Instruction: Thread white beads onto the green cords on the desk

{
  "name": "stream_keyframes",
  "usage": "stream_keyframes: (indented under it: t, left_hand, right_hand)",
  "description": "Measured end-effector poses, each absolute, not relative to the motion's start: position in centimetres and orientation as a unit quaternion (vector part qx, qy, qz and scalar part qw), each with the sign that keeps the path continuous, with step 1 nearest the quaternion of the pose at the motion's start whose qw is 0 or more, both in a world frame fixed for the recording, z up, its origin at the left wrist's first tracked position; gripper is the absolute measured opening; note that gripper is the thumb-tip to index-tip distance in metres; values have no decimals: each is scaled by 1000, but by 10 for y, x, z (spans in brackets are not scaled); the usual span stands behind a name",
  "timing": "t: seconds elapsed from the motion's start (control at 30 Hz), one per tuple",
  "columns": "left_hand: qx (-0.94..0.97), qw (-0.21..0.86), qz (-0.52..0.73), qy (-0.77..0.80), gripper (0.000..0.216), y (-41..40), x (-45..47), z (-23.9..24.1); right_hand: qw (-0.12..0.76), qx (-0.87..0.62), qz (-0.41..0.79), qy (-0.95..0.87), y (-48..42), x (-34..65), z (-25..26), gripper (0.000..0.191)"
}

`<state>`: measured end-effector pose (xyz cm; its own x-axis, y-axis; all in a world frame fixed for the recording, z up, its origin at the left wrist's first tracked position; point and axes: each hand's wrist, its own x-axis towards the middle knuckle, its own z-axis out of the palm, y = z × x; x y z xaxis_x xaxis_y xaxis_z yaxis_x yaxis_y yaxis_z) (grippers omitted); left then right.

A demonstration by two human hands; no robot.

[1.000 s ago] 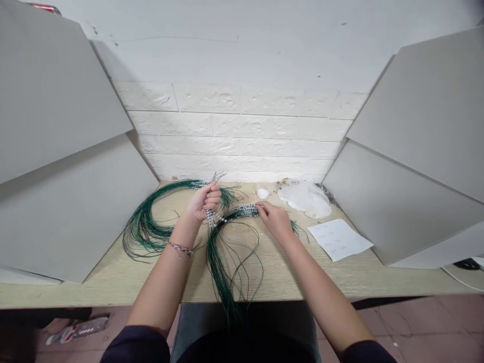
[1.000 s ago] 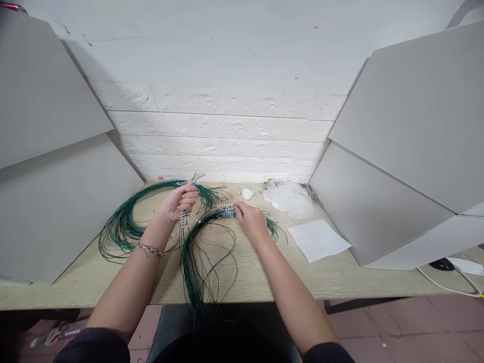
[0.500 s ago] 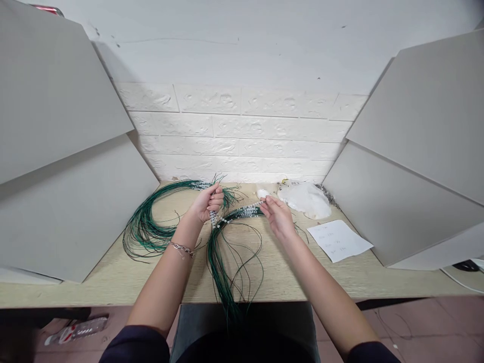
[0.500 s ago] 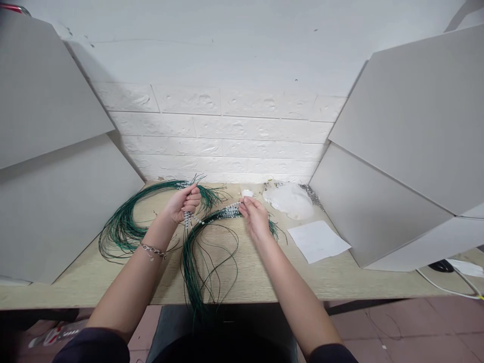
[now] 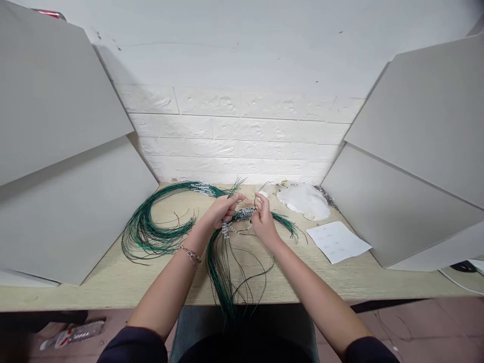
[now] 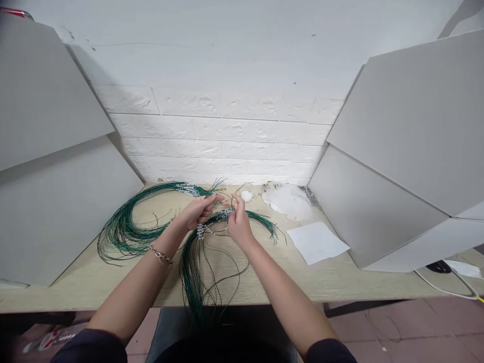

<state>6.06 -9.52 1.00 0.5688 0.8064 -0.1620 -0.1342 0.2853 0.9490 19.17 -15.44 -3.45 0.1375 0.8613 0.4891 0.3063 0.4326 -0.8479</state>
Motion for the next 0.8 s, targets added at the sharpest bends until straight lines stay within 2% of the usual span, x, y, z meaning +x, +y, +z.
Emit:
stream_keyframes:
  t: [0.1, 0.37, 0.6, 0.8]
  left_hand:
    - [522, 709, 332, 338, 31, -101, 68, 8]
    - [515, 704, 365, 324, 35, -103, 70, 9]
    - [542, 687, 344, 340, 44, -104, 69, 10]
    - [544, 674, 346, 361, 40, -106, 70, 13]
  right_hand:
    - [554, -478, 238, -639, -157, 187, -35, 44]
    - [495, -516, 176, -676, -157, 186, -38, 32]
    - [478, -524, 122, -694, -160, 184, -35, 34]
    - [449, -515, 104, -723, -161, 186, -34, 38]
